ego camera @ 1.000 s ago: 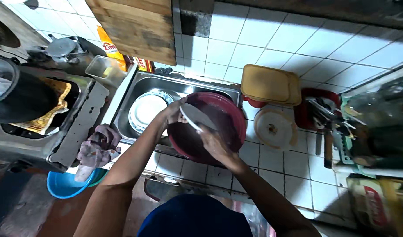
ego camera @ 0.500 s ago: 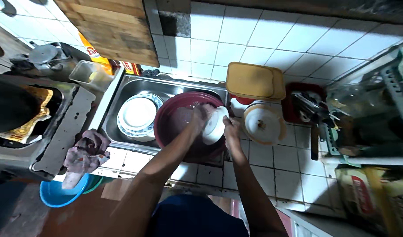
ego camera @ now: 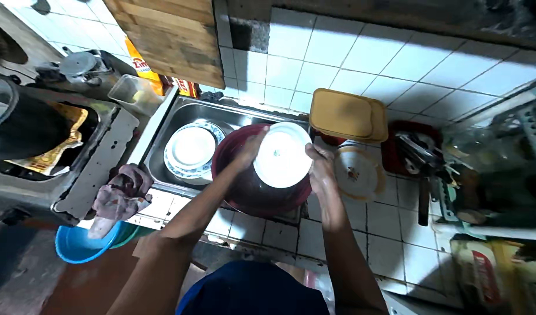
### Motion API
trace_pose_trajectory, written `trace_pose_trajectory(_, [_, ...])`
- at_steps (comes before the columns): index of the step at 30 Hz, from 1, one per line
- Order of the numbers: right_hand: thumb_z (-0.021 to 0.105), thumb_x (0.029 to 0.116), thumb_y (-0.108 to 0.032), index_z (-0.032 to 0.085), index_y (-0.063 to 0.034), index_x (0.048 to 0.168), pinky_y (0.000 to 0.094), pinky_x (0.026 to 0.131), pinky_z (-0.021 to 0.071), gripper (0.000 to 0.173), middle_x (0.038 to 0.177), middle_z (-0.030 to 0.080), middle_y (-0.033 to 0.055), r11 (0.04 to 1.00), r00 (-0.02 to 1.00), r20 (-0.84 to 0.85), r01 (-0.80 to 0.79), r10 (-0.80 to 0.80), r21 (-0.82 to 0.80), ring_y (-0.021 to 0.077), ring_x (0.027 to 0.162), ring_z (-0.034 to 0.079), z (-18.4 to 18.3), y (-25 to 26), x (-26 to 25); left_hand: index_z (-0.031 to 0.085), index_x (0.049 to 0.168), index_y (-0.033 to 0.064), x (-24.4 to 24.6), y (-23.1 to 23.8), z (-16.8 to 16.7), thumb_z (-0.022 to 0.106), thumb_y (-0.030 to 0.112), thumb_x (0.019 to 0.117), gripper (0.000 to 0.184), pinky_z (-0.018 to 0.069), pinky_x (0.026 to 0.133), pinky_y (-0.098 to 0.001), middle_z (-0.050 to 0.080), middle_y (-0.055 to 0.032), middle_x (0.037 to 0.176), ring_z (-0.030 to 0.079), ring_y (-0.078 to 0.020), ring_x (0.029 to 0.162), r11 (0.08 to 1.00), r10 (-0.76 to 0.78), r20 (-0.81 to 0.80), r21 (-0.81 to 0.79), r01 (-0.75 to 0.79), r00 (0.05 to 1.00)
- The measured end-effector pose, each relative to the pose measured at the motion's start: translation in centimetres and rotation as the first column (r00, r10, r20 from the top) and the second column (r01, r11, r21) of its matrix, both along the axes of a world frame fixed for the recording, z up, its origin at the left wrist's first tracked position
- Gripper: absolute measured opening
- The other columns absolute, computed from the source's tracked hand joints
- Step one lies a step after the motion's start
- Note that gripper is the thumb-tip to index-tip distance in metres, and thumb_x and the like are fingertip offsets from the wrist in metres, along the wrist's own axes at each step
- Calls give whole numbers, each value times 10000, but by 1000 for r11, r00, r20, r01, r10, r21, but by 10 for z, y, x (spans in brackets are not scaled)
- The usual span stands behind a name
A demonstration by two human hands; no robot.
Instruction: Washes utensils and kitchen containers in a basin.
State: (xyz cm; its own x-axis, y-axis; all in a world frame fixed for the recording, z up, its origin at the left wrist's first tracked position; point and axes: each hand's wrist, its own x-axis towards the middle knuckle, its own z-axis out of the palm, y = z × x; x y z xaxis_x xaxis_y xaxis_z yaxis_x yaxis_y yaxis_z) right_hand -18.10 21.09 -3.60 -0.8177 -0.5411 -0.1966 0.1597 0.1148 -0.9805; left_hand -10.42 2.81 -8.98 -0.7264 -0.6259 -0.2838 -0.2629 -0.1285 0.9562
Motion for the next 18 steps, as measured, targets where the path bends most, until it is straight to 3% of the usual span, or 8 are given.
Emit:
trace_pose_trajectory(3, [479, 1086, -383, 589, -71, 1357, 380, 955, 563, 427, 1263, 664, 84, 998, 982, 182, -36, 44, -49, 161, 1110, 657, -11, -11, -7, 652, 1271, 61, 32, -25, 23, 515, 394, 1074, 411, 610, 859, -344, 743, -55, 1039, 717, -121, 928, 990, 56, -155, 135, -35, 986])
trace_pose_trajectory(6, [410, 1089, -489, 574, 1, 1326, 422, 797, 598, 568, 1152, 676, 179, 966, 964, 200, -207, 174, 158, 240, 936, 695, -40, -42, -12, 677, 1229, 28, 52, -39, 50, 517, 321, 1083, 364, 584, 852, -303, 729, -44, 1003, 686, -75, 884, 991, 125, -124, -24, -129, 984])
trace_pose_trajectory(8, [403, 1109, -425, 567, 50, 1334, 447, 800, 584, 551, 1170, 663, 235, 868, 932, 188, -357, 309, 346, 291, 930, 693, -61, -60, -28, 684, 1010, 33, 63, -44, 62, 549, 294, 1072, 300, 502, 711, -261, 630, 7, 816, 568, -37, 715, 969, 143, -44, -198, -149, 989])
trace_pose_trajectory(12, [529, 1064, -317, 647, 44, 1251, 580, 940, 527, 423, 1219, 668, 263, 798, 977, 5, -176, 212, 577, 391, 1107, 662, -108, -86, -52, 642, 825, -9, 78, -50, 59, 558, 369, 1064, 455, 483, 680, -459, 588, -109, 731, 563, -210, 668, 914, 105, 235, -406, 0, 966])
trace_pose_trajectory(14, [469, 1099, -257, 553, 48, 1370, 509, 1019, 494, 416, 1343, 605, 230, 907, 976, 213, -122, 37, 403, 329, 1218, 598, -118, -94, -38, 642, 857, -51, 78, -50, 52, 543, 369, 1070, 481, 489, 747, -551, 611, -189, 799, 603, -311, 758, 901, 82, 325, -429, 69, 942])
trace_pose_trajectory(15, [411, 1114, -250, 517, -4, 1386, 416, 954, 524, 382, 1291, 619, 157, 967, 912, 410, -123, 20, 225, 235, 1132, 612, -117, -98, -29, 643, 880, -65, 76, -50, 47, 536, 371, 1072, 489, 495, 785, -576, 627, -220, 841, 624, -346, 809, 898, 78, 364, -431, 94, 928])
trace_pose_trajectory(16, [383, 1108, -237, 517, -47, 1292, 352, 841, 559, 297, 1125, 635, 103, 995, 816, 575, -93, 61, 26, 181, 967, 640, -109, -107, -21, 648, 909, -79, 72, -51, 44, 529, 367, 1075, 491, 495, 820, -592, 640, -246, 886, 637, -373, 857, 895, 70, 397, -430, 118, 915])
trace_pose_trajectory(18, [339, 1115, -273, 514, -123, 1045, 271, 694, 575, 241, 822, 613, 3, 956, 732, 615, -218, 293, -196, 114, 730, 640, -68, -124, -8, 662, 987, -98, 66, -50, 40, 515, 330, 1085, 463, 479, 880, -606, 652, -277, 965, 641, -405, 938, 878, 19, 428, -439, 189, 904])
